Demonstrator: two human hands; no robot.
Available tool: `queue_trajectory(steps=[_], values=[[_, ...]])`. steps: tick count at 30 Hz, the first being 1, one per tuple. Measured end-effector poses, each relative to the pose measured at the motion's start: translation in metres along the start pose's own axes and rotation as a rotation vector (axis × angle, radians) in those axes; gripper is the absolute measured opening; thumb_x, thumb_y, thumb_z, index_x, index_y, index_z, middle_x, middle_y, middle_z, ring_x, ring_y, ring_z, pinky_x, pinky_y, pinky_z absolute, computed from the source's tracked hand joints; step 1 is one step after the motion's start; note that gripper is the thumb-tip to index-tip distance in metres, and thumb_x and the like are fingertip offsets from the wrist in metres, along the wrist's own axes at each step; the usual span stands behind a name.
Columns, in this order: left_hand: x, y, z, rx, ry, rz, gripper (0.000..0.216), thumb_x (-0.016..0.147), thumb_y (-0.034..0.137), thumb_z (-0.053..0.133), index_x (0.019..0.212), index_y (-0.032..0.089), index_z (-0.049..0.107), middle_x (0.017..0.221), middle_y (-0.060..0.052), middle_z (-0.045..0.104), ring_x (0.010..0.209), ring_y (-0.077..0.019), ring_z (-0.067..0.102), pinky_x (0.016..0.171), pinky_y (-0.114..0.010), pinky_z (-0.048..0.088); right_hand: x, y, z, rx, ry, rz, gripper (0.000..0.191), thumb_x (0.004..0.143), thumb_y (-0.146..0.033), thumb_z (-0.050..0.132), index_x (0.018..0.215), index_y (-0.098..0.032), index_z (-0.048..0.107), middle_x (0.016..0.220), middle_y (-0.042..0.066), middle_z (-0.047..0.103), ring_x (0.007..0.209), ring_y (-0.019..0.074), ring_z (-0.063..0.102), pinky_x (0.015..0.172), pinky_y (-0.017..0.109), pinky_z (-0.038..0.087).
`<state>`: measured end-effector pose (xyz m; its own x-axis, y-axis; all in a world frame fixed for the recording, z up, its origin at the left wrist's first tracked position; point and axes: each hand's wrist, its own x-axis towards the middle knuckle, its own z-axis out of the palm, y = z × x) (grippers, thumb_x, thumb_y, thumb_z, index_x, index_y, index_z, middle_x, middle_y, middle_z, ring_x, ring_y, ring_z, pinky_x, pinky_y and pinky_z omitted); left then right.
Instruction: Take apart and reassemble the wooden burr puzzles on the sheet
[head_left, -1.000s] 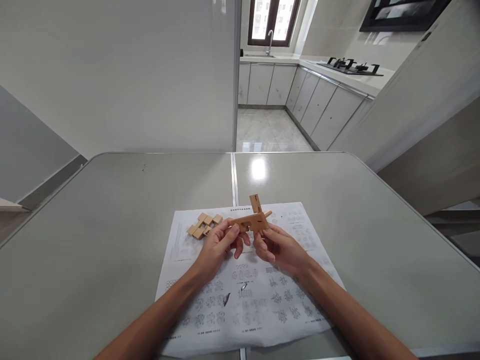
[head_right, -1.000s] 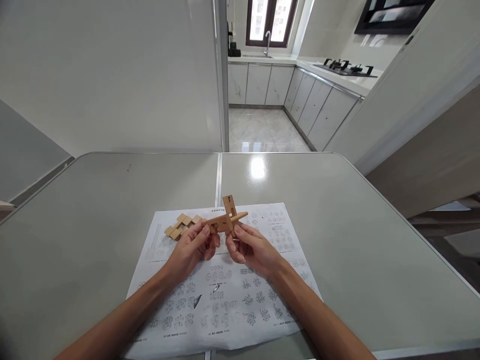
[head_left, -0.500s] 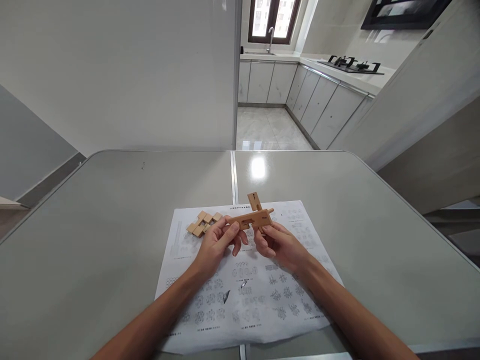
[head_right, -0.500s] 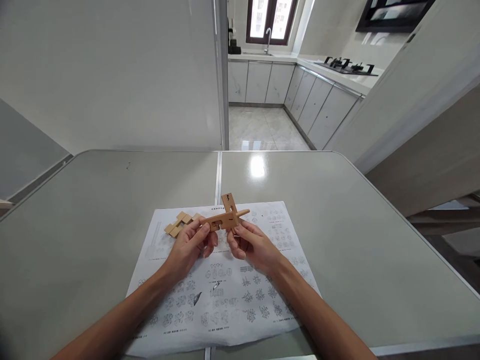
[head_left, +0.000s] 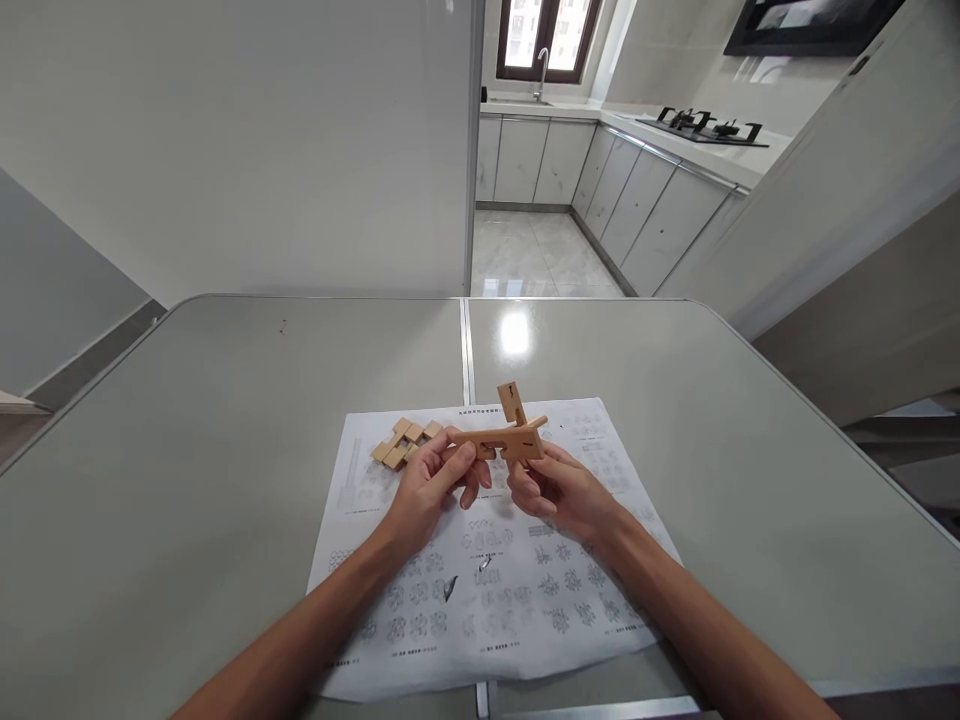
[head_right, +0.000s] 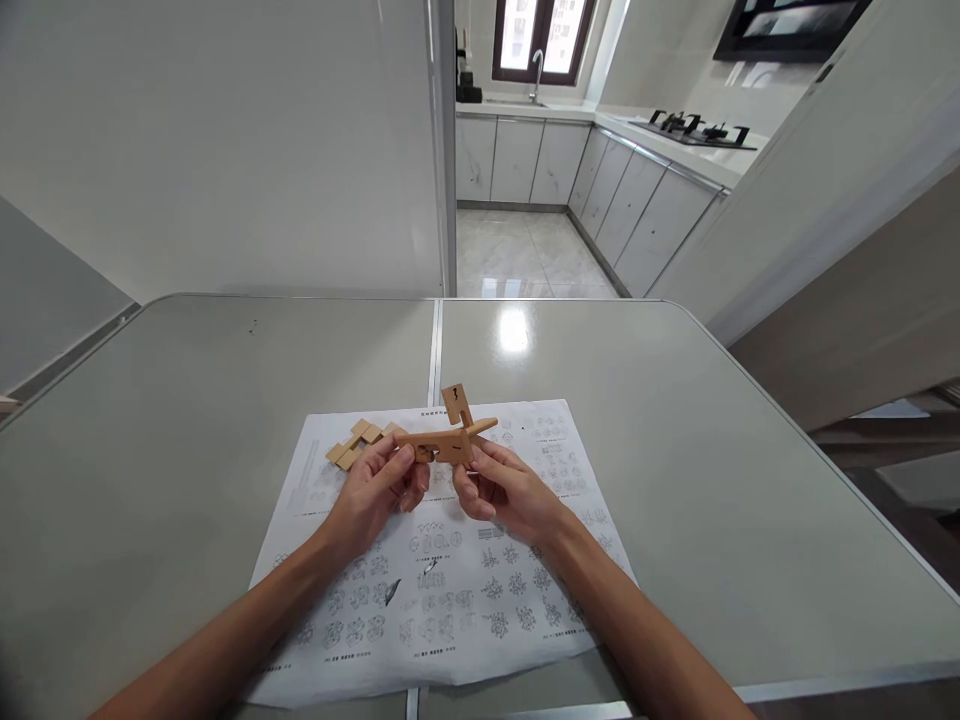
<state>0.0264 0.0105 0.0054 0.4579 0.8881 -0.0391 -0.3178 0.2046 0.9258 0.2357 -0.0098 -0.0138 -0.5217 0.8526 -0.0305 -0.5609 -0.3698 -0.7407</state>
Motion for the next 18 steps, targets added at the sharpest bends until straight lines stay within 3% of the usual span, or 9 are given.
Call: queue_trajectory(steps=[5, 10, 18], values=[[0.0013, -0.0071, -0.0019, 0.056, -0.039, -0.005, 0.034, 0.099, 0.049, 0.072, 0.099, 0.016, 0.066, 0.070, -0.001, 0.069, 0.052, -0.0087, 0.051, 0.052, -0.023, 0.037, -0.0004, 0.0053, 0.0002, -0.003, -0.109, 0.046, 0.027, 0.100, -0.044, 0.071, 0.096, -0.019, 0.065, 0.068, -0.006, 0.054, 0.044, 0.0050, 0.036, 0.047, 0.022, 0.034], [0.0024, -0.0080, -0.0015, 0.104, -0.043, 0.014, 0.032, 0.101, 0.049, 0.069, 0.098, 0.017, 0.065, 0.073, -0.001, 0.070, 0.053, -0.0093, 0.053, 0.053, -0.024, 0.041, -0.0003, 0.0055, 0.0001, -0.096, -0.149, 0.041, 0.026, 0.107, -0.045, 0.062, 0.107, -0.019, 0.064, 0.069, -0.004, 0.061, 0.045, 0.0060, 0.041, 0.049, 0.022, 0.038], [0.0028, -0.0029, -0.0003, 0.189, -0.128, -0.018, 0.035, 0.103, 0.051, 0.064, 0.101, 0.017, 0.066, 0.066, -0.001, 0.069, 0.056, -0.0120, 0.057, 0.055, -0.024, 0.042, -0.0016, 0.0027, 0.0007, -0.267, -0.273, 0.074, 0.032, 0.108, -0.049, 0.059, 0.099, -0.019, 0.063, 0.064, -0.003, 0.069, 0.040, 0.0063, 0.047, 0.043, 0.020, 0.040]])
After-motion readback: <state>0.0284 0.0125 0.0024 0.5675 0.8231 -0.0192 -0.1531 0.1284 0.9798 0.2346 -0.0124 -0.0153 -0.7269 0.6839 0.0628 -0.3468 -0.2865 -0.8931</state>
